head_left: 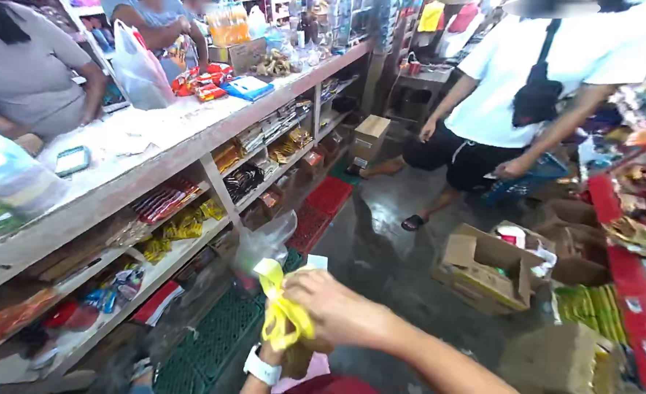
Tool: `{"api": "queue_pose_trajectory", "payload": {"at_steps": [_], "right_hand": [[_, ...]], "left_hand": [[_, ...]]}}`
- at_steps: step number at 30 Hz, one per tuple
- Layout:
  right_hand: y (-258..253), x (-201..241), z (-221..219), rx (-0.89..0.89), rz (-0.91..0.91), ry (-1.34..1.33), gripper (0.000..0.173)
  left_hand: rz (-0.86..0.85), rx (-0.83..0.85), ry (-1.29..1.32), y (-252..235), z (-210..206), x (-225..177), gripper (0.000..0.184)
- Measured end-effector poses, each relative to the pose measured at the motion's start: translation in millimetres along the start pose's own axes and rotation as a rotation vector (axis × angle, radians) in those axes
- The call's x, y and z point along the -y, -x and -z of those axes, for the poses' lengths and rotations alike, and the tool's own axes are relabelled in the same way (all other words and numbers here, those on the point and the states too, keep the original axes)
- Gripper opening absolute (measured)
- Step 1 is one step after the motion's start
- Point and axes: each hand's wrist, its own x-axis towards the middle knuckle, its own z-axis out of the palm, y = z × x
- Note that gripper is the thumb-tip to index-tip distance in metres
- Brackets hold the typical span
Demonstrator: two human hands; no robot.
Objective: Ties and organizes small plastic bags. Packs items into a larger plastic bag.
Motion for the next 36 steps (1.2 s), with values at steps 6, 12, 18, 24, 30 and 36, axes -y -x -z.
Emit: {"api": "queue_pose_trajectory", "payload": {"at_steps": [6, 12, 18, 24, 30, 36], "right_hand": [[-107, -185, 102, -0.467, -0.224, -0.078, 0.041], [-271, -282, 177, -0.335, -0.259, -0.421, 0.03], [-502, -428, 250, -0.51, -0.414, -0.406, 0.032], [-653, -519, 313, -0.377, -0.509, -0.192, 0.028], [-726, -547, 313, 0.084, -0.5, -0.032, 0.035], [-730, -619, 339, -0.189, -0.415, -0.573, 0.023]], "left_hand": [[-0.129, -0.319, -0.207, -206, 40, 41, 0.05], [-0.221, -0.713, -0.269, -330, 34, -61, 0.052], [-0.14, -1.007, -0.185, -423, 27, -82, 0.049], [0.019, -1.174, -0.084, -480, 7, -129, 0.062], [-0.075, -1.374, 0.0, -503, -10, -187, 0.054], [-0.064, -1.446, 0.008, -506, -3, -200, 0.054]]}}
